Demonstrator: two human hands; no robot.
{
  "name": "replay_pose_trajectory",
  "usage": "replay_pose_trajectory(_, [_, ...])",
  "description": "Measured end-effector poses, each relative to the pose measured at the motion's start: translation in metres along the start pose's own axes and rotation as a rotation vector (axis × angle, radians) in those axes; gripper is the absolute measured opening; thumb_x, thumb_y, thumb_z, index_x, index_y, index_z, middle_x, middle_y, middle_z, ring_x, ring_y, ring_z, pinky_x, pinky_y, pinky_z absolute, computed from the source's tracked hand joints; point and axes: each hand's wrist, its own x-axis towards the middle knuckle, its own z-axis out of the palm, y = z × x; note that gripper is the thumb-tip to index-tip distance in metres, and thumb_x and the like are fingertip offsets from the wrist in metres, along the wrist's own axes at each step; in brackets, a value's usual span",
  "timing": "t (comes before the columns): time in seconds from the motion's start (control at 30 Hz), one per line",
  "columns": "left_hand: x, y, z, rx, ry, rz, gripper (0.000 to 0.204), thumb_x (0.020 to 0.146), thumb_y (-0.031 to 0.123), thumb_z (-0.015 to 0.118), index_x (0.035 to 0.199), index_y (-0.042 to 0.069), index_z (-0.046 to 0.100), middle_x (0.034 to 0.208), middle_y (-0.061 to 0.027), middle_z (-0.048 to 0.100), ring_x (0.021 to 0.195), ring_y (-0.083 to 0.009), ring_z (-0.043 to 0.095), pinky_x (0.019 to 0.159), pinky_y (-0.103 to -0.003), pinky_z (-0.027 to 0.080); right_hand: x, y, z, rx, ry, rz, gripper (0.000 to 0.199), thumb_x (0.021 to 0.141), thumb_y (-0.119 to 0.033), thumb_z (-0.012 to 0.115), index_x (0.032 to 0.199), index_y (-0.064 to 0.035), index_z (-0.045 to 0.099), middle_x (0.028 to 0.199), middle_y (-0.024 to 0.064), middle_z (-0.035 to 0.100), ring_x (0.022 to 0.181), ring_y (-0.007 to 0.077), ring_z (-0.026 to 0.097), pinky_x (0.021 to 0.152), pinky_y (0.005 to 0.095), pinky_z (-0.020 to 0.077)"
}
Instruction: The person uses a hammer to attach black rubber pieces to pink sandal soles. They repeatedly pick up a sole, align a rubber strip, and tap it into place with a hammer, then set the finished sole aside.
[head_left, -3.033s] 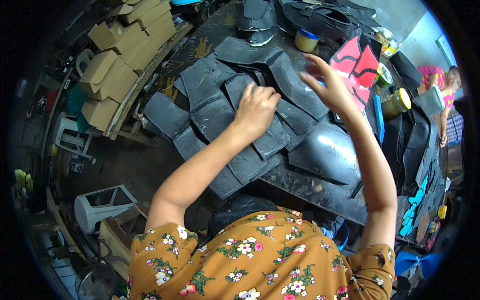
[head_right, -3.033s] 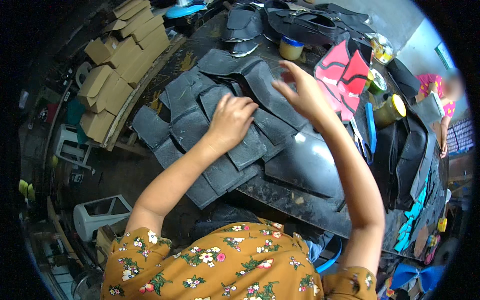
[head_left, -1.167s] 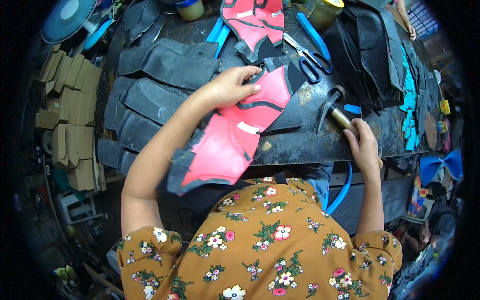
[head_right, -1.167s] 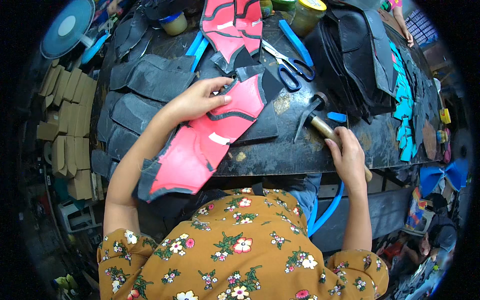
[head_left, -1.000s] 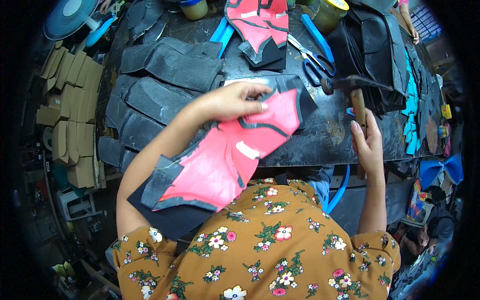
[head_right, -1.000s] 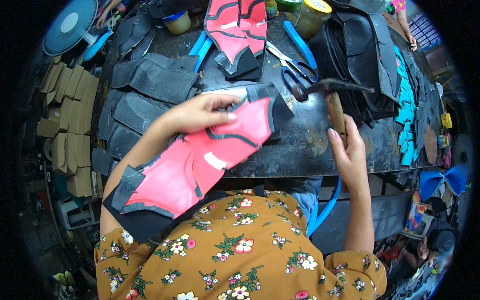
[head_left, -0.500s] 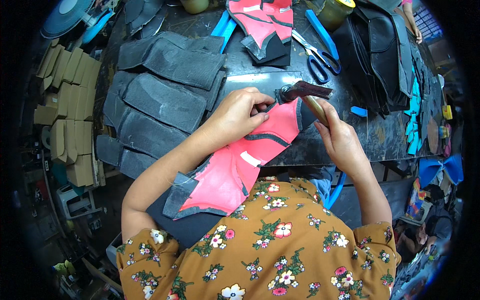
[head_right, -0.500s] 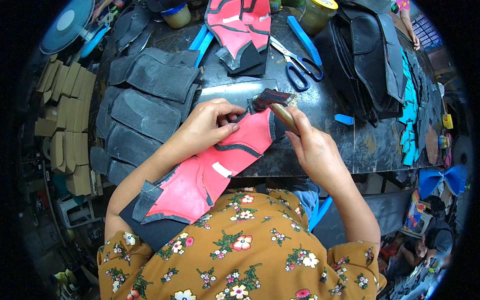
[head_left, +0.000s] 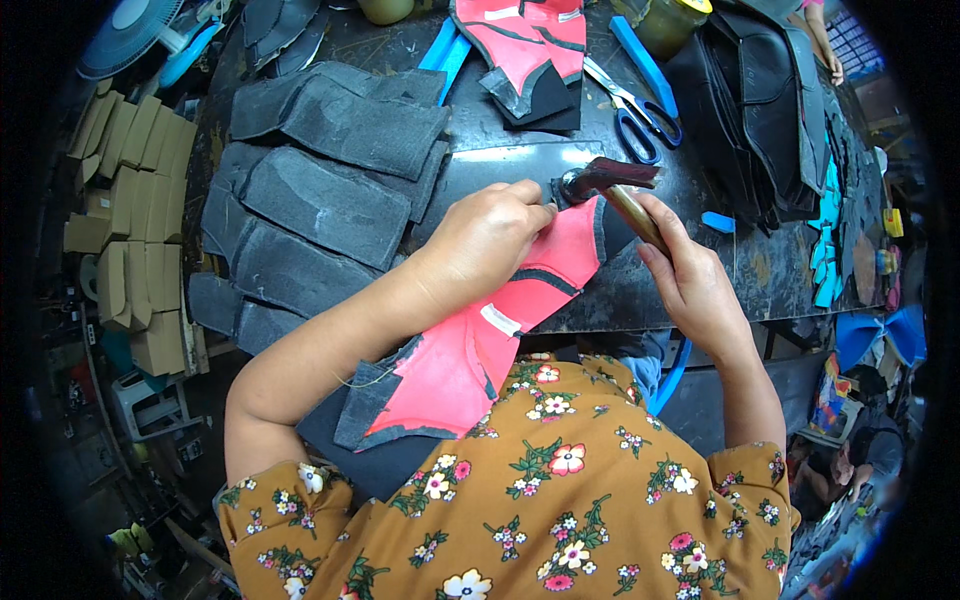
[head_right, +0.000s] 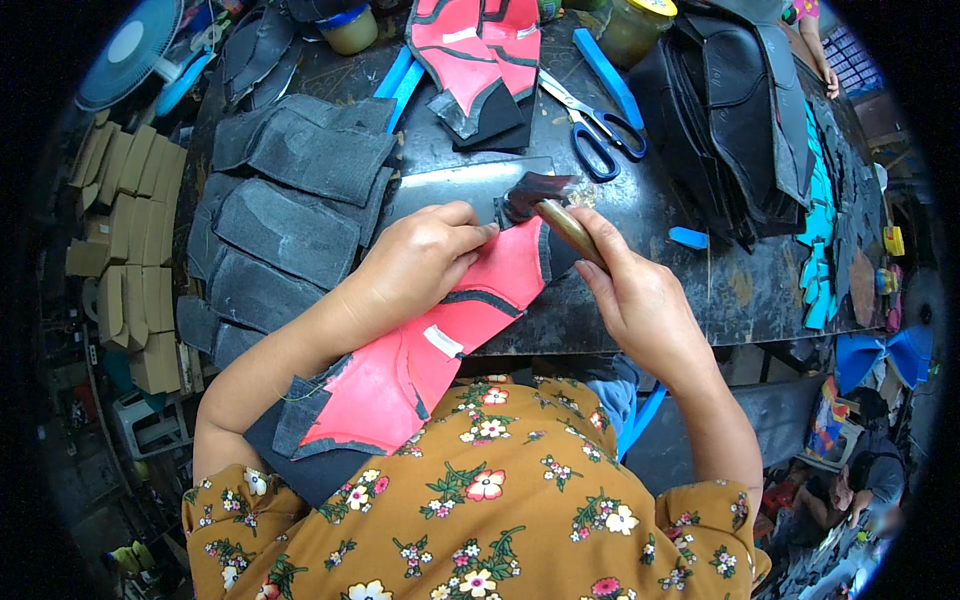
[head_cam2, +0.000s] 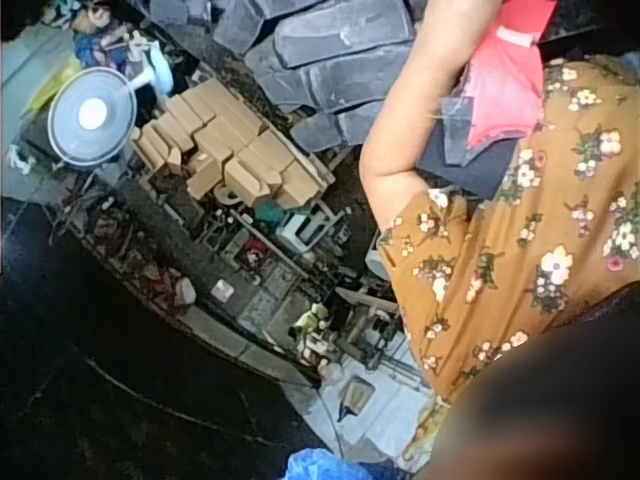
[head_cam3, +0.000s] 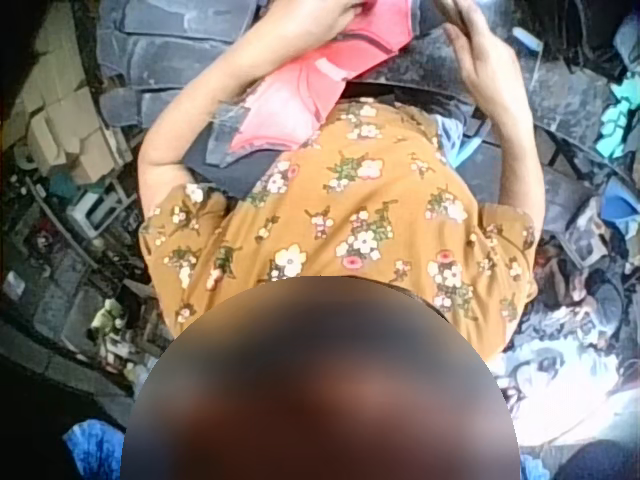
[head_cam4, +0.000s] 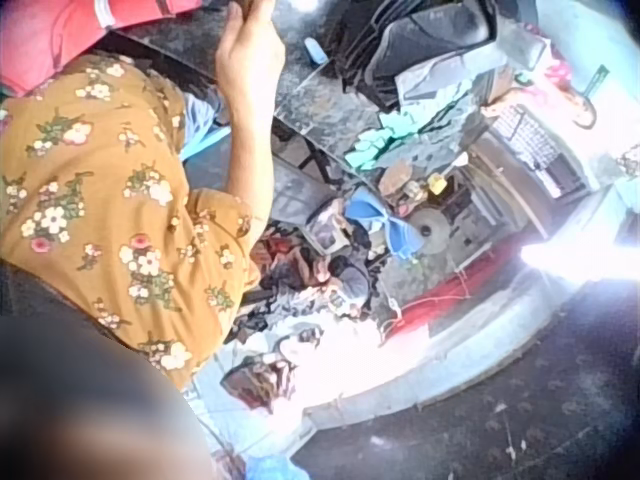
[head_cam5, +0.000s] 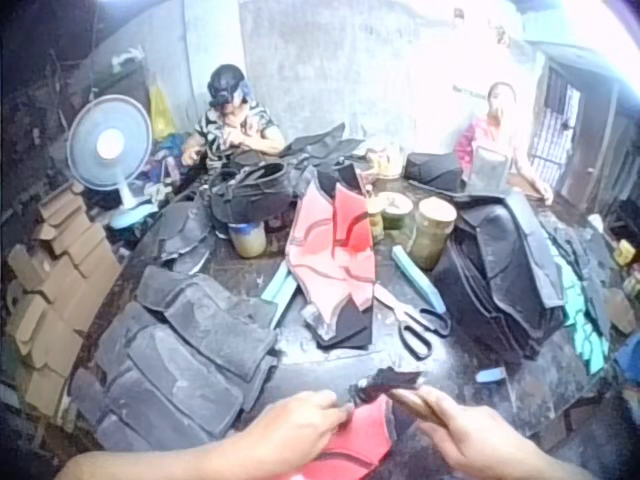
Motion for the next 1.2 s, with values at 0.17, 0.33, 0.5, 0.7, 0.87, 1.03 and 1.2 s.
replay_pose_trajectory(0.17, [-0.002,0.004,-0.001,0.046,0.015,0.025,0.028,0.089,0.002,0.065,0.115,-0.001,0.076,0.098,-0.0169,0.066,0.094,-0.0381,0.068,0.085,-0.048,0.056,-0.004,-0.014,0.001,-0.052,-0.018,-0.047,0.058,0.103,-0.013,0.066,0.158,-0.0153,0.047,0.100,0.0255,0.073,0.089,0.0467,0.071,0.077,0.0523,0.0557])
replay_pose_trajectory(0.33, [-0.005,0.002,-0.001,0.021,-0.008,-0.004,0.027,0.087,0.001,0.067,0.113,-0.002,0.075,0.098,-0.0175,0.067,0.096,-0.0387,0.068,0.085,-0.048,0.056,-0.002,-0.021,0.005,0.020,0.120,-0.105,0.055,0.103,-0.013,0.065,0.155,-0.0128,0.046,0.101,0.0280,0.073,0.094,0.0483,0.072,0.078,0.0526,0.0563])
replay_pose_trajectory(0.5, [-0.006,-0.003,-0.002,-0.057,0.035,-0.016,0.026,0.087,0.003,0.073,0.112,-0.002,0.075,0.098,-0.0181,0.068,0.093,-0.0377,0.069,0.084,-0.046,0.056,-0.004,-0.022,0.011,-0.132,-0.083,0.029,0.054,0.105,-0.014,0.061,0.155,-0.0121,0.041,0.105,0.0296,0.073,0.097,0.0500,0.071,0.079,0.0559,0.0562])
replay_pose_trajectory(0.7, [-0.020,-0.008,-0.016,-0.254,-0.102,-0.206,0.033,0.086,0.008,0.078,0.119,0.001,0.076,0.100,-0.0169,0.069,0.092,-0.0351,0.070,0.085,-0.043,0.056,-0.005,-0.016,0.012,-0.112,-0.076,0.017,0.050,0.105,-0.015,0.062,0.152,-0.0116,0.043,0.104,0.0298,0.073,0.098,0.0507,0.070,0.079,0.0565,0.0557])
replay_pose_trajectory(0.87, [-0.024,-0.001,-0.011,0.001,-0.039,-0.014,0.030,0.086,0.007,0.075,0.116,0.001,0.077,0.102,-0.0148,0.069,0.100,-0.0356,0.068,0.089,-0.044,0.056,-0.003,-0.022,0.008,-0.013,0.015,-0.033,0.049,0.105,-0.015,0.062,0.151,-0.0107,0.044,0.105,0.0305,0.072,0.097,0.0514,0.070,0.078,0.0560,0.0554])
replay_pose_trajectory(1.03, [-0.024,0.002,-0.012,0.023,-0.049,-0.020,0.029,0.085,0.005,0.074,0.114,0.001,0.077,0.102,-0.0149,0.069,0.101,-0.0358,0.067,0.089,-0.045,0.056,-0.009,-0.033,0.007,-0.036,-0.164,0.083,0.048,0.105,-0.014,0.063,0.151,-0.0095,0.048,0.105,0.0302,0.072,0.100,0.0500,0.071,0.081,0.0530,0.0565])
replay_pose_trajectory(1.2, [-0.029,0.001,-0.008,-0.009,0.002,-0.041,0.027,0.086,0.005,0.074,0.112,0.002,0.077,0.101,-0.0152,0.068,0.099,-0.0374,0.068,0.087,-0.045,0.056,-0.011,-0.032,0.013,0.047,0.037,-0.079,0.047,0.105,-0.014,0.063,0.148,-0.0070,0.047,0.107,0.0290,0.073,0.098,0.0509,0.070,0.079,0.0539,0.0558])
